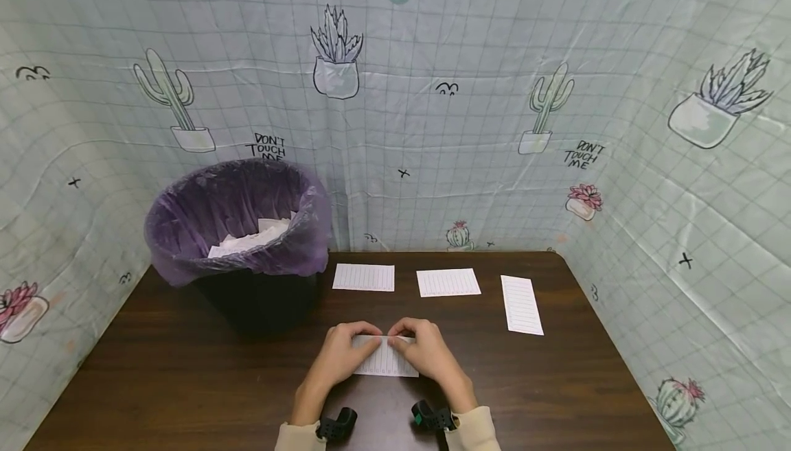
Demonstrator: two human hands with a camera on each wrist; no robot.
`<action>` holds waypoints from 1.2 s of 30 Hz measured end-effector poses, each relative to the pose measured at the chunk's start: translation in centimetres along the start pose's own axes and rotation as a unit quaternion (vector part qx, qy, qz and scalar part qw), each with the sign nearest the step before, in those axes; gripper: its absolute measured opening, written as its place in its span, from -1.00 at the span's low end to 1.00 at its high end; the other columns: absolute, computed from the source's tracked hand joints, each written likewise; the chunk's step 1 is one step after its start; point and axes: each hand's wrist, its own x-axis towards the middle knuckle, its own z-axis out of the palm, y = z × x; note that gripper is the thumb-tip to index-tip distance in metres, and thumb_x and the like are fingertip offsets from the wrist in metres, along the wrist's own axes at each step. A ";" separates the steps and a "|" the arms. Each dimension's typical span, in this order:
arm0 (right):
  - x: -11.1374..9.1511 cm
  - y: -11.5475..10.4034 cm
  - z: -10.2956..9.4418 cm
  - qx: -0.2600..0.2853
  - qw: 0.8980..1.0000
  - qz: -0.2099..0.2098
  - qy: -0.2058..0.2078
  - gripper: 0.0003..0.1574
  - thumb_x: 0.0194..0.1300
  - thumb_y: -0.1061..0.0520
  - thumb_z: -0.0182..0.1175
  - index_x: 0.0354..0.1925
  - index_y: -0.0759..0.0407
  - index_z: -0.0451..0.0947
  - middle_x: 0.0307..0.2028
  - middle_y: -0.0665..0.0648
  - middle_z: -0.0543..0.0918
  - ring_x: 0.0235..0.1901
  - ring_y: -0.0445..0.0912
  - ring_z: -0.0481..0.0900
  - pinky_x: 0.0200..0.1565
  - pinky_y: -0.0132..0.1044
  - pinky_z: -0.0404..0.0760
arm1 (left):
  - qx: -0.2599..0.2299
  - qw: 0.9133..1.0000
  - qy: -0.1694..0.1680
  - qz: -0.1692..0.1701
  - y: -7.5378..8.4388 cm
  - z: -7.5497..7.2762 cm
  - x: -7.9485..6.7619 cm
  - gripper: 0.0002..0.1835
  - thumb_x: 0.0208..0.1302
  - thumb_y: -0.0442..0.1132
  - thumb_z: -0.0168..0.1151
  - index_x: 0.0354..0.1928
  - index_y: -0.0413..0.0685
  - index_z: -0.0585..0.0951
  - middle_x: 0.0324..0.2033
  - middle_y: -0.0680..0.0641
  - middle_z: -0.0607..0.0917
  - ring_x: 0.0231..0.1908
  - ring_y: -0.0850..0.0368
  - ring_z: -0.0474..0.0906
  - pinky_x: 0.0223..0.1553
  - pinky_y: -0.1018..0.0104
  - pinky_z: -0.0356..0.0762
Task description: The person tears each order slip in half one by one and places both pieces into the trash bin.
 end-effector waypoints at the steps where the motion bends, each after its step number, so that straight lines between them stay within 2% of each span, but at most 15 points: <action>1: 0.0 0.0 0.0 0.001 1.000 -0.002 0.002 -0.95 0.35 0.18 0.38 -0.30 0.12 0.72 -0.31 -0.01 0.77 -0.27 -0.20 0.63 -0.16 -0.30 0.58 | 0.002 1.000 0.002 0.002 0.1 0.0 0.0 -0.88 0.37 -0.14 0.38 -0.21 0.00 0.80 -0.22 0.05 0.83 -0.03 -0.03 0.73 0.07 0.01 0.62; 5: 0.0 0.0 -0.1 0.003 1.000 -0.001 0.004 -0.94 0.33 0.15 0.41 -0.31 0.09 0.73 -0.33 -0.04 0.77 -0.28 -0.22 0.63 -0.17 -0.33 0.57 | 0.007 1.000 0.005 0.006 0.3 0.2 -0.1 -0.89 0.37 -0.12 0.39 -0.27 0.06 0.80 -0.27 0.09 0.83 -0.09 0.03 0.74 0.00 0.16 0.62; 12: -0.1 -0.1 -0.1 0.011 1.000 -0.001 0.007 -0.93 0.31 0.12 0.43 -0.32 0.06 0.73 -0.33 -0.03 0.77 -0.33 -0.25 0.56 -0.22 -0.37 0.52 | 0.008 1.000 0.004 0.006 0.3 0.1 -0.1 -0.89 0.38 -0.14 0.37 -0.29 0.08 0.80 -0.29 0.12 0.83 -0.11 0.05 0.75 -0.01 0.20 0.62; 19: -0.2 0.0 -0.2 0.016 1.000 -0.006 -0.006 -0.93 0.34 0.12 0.39 -0.33 -0.02 0.72 -0.30 -0.08 0.77 -0.22 -0.21 0.65 -0.11 -0.28 0.60 | 0.004 1.000 0.008 0.008 0.4 0.3 0.0 -0.90 0.36 -0.19 0.36 -0.34 0.08 0.79 -0.33 0.12 0.81 -0.16 0.09 0.73 -0.09 0.29 0.59; 27: -0.2 -0.3 -0.2 0.026 0.999 -0.007 -0.020 -0.90 0.35 0.17 0.34 -0.33 -0.03 0.69 -0.34 -0.12 0.71 -0.28 -0.28 0.57 -0.14 -0.35 0.55 | -0.010 1.000 0.020 -0.007 0.5 0.2 0.1 -0.90 0.28 -0.22 0.37 -0.39 0.08 0.79 -0.38 0.14 0.80 -0.22 0.18 0.69 -0.13 0.35 0.55; 36: -0.2 -0.7 0.1 0.025 0.999 -0.024 -0.013 -0.86 0.30 0.21 0.34 -0.34 -0.05 0.67 -0.33 -0.11 0.70 -0.26 -0.27 0.57 -0.13 -0.33 0.57 | -0.016 1.000 0.011 -0.021 0.5 -0.3 0.0 -0.90 0.24 -0.24 0.35 -0.39 0.03 0.79 -0.37 0.09 0.80 -0.24 0.18 0.68 -0.15 0.35 0.54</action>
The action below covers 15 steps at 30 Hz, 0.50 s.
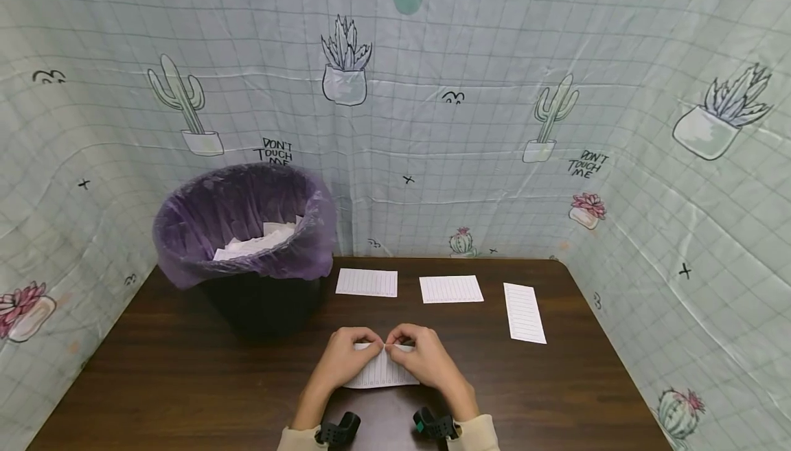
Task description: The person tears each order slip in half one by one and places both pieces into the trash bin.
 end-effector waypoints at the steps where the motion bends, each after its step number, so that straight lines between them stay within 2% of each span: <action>1: -0.1 0.0 0.0 0.002 1.000 0.001 0.000 -0.86 0.30 0.21 0.34 -0.34 -0.05 0.67 -0.33 -0.11 0.70 -0.26 -0.27 0.57 -0.14 -0.34 0.57 | -0.002 1.000 -0.002 -0.001 0.0 0.0 0.0 -0.90 0.24 -0.24 0.34 -0.38 0.02 0.80 -0.37 0.08 0.81 -0.24 0.18 0.68 -0.14 0.34 0.55; 15: -0.1 0.0 0.1 0.013 1.000 -0.018 -0.001 -0.91 0.34 0.18 0.35 -0.32 -0.01 0.70 -0.32 -0.07 0.73 -0.26 -0.30 0.59 -0.12 -0.33 0.60 | -0.029 0.999 -0.018 -0.005 -0.1 -0.5 -0.2 -0.87 0.29 -0.24 0.32 -0.35 -0.04 0.81 -0.31 0.02 0.82 -0.17 0.11 0.70 -0.05 0.25 0.57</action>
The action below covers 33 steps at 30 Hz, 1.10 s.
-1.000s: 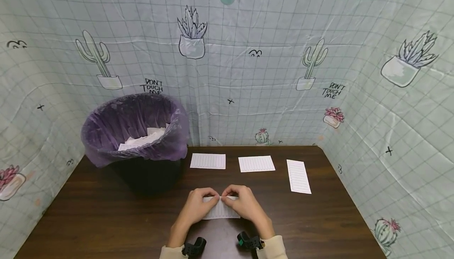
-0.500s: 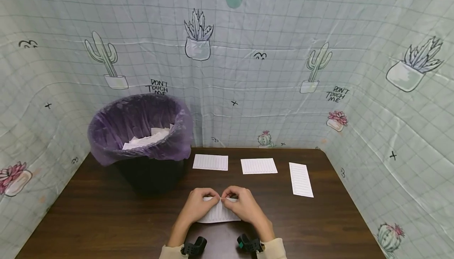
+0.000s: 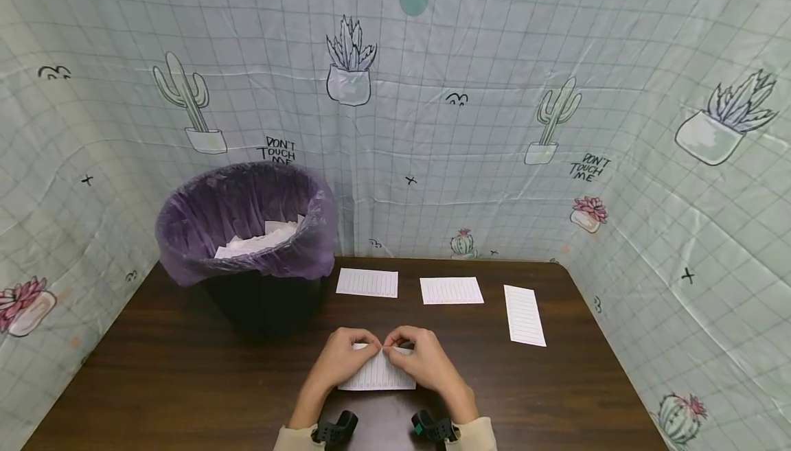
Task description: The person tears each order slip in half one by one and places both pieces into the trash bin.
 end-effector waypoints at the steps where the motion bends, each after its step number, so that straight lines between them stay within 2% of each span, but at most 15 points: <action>1: 0.0 0.0 0.0 0.001 1.000 -0.001 0.001 -0.93 0.35 0.17 0.35 -0.31 0.01 0.72 -0.31 -0.06 0.75 -0.26 -0.30 0.59 -0.13 -0.33 0.60 | -0.002 1.000 0.000 -0.001 0.0 -0.1 0.0 -0.87 0.30 -0.24 0.32 -0.34 -0.04 0.81 -0.30 0.02 0.82 -0.18 0.11 0.70 -0.05 0.24 0.57; 7: 0.0 0.1 -0.5 -0.004 1.000 0.009 0.019 -0.95 0.36 0.13 0.38 -0.29 0.07 0.74 -0.30 -0.03 0.78 -0.37 -0.33 0.53 -0.30 -0.38 0.53 | -0.014 1.000 -0.002 -0.018 0.1 -0.6 -0.1 -0.86 0.36 -0.17 0.34 -0.28 -0.01 0.82 -0.24 0.01 0.83 -0.16 0.17 0.68 -0.07 0.28 0.55; 11: 0.0 0.0 -0.6 0.002 1.000 0.016 0.010 -0.94 0.36 0.14 0.37 -0.31 0.04 0.72 -0.32 -0.03 0.77 -0.44 -0.33 0.48 -0.36 -0.41 0.49 | -0.020 0.999 -0.002 -0.034 0.2 -0.7 -0.3 -0.86 0.34 -0.17 0.35 -0.29 -0.04 0.82 -0.25 -0.01 0.83 -0.19 0.19 0.66 -0.10 0.33 0.53; 20: -0.4 -0.3 -0.7 0.011 1.000 0.016 -0.011 -0.93 0.40 0.11 0.34 -0.29 0.02 0.71 -0.30 -0.09 0.73 -0.32 -0.31 0.53 -0.21 -0.38 0.55 | -0.053 0.996 0.011 -0.071 0.5 -0.5 -0.3 -0.86 0.30 -0.23 0.34 -0.32 -0.10 0.82 -0.30 -0.03 0.82 -0.27 0.20 0.61 -0.19 0.38 0.50; 25: -0.4 -0.3 -0.7 0.026 1.000 0.009 -0.008 -0.95 0.41 0.14 0.33 -0.26 0.03 0.71 -0.30 -0.06 0.75 -0.31 -0.33 0.57 -0.19 -0.37 0.59 | -0.064 0.996 0.013 -0.061 0.2 -0.7 -0.5 -0.86 0.34 -0.21 0.35 -0.28 -0.11 0.81 -0.28 -0.04 0.81 -0.28 0.23 0.60 -0.20 0.39 0.50; 30: -0.3 0.1 -0.9 0.016 0.999 0.008 0.029 -0.95 0.40 0.14 0.34 -0.24 0.08 0.73 -0.31 -0.04 0.77 -0.36 -0.34 0.54 -0.31 -0.41 0.53 | -0.061 0.997 0.003 -0.042 0.3 -1.4 -0.5 -0.86 0.35 -0.17 0.38 -0.21 -0.07 0.81 -0.21 -0.03 0.83 -0.18 0.22 0.65 -0.10 0.38 0.53; 33: -0.1 0.2 -1.0 0.015 0.999 0.001 0.049 -0.95 0.38 0.16 0.35 -0.24 0.12 0.73 -0.31 -0.02 0.78 -0.37 -0.33 0.54 -0.34 -0.42 0.51 | -0.065 0.997 0.002 -0.042 0.4 -1.9 -0.5 -0.85 0.33 -0.19 0.40 -0.19 -0.11 0.80 -0.23 -0.07 0.82 -0.25 0.23 0.66 -0.17 0.38 0.55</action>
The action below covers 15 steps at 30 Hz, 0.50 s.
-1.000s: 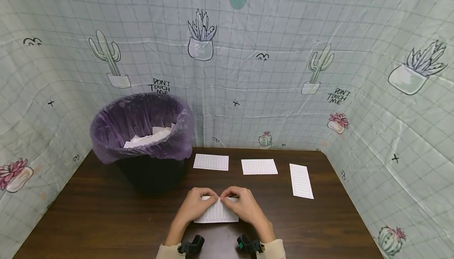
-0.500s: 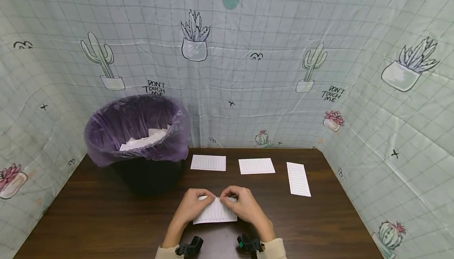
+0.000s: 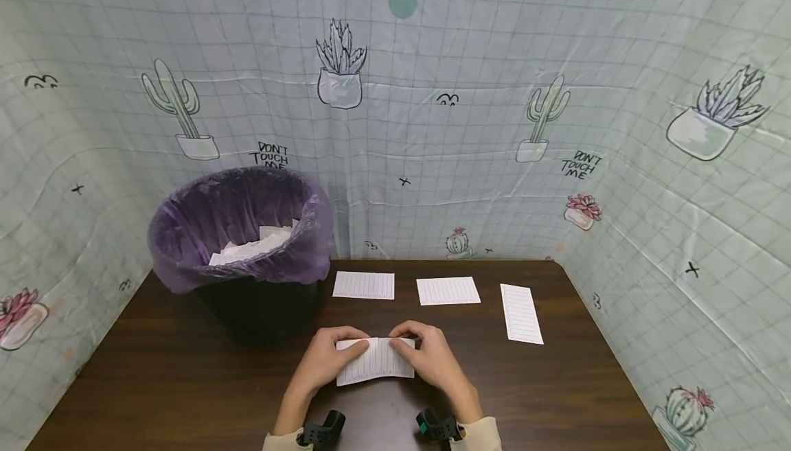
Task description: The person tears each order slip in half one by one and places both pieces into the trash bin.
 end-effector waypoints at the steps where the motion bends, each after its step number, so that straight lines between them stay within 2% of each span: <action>1: 0.0 0.1 0.0 0.001 1.000 -0.001 0.004 -0.95 0.38 0.16 0.36 -0.24 0.11 0.73 -0.31 -0.01 0.78 -0.37 -0.33 0.55 -0.34 -0.41 0.52 | -0.001 1.000 0.000 -0.001 0.0 -0.1 0.0 -0.85 0.32 -0.20 0.41 -0.19 -0.13 0.80 -0.24 -0.08 0.82 -0.30 0.23 0.64 -0.22 0.38 0.55; 5: 0.1 0.4 -0.3 0.002 1.000 0.008 0.001 -0.96 0.37 0.16 0.36 -0.24 0.11 0.74 -0.30 0.00 0.78 -0.33 -0.30 0.58 -0.27 -0.40 0.57 | 0.007 1.000 0.002 -0.004 -0.2 -0.4 -0.1 -0.85 0.30 -0.22 0.43 -0.20 -0.16 0.80 -0.29 -0.09 0.81 -0.46 0.27 0.53 -0.39 0.40 0.49; 11: 0.0 0.9 -0.6 -0.002 0.999 0.033 -0.022 -0.92 0.40 0.15 0.34 -0.28 0.07 0.73 -0.31 -0.02 0.77 -0.27 -0.25 0.66 -0.14 -0.35 0.66 | 0.024 1.000 0.010 0.000 -0.4 -0.9 -0.1 -0.86 0.30 -0.22 0.43 -0.23 -0.15 0.82 -0.34 -0.07 0.81 -0.56 0.31 0.38 -0.47 0.42 0.39; 15: 0.1 0.9 -0.6 -0.004 0.999 0.030 -0.031 -0.91 0.41 0.15 0.33 -0.29 0.08 0.73 -0.31 -0.01 0.77 -0.27 -0.24 0.67 -0.15 -0.34 0.66 | 0.028 1.000 0.005 0.005 -0.4 -1.1 -0.2 -0.85 0.31 -0.23 0.42 -0.22 -0.18 0.82 -0.36 -0.08 0.80 -0.58 0.32 0.37 -0.50 0.42 0.38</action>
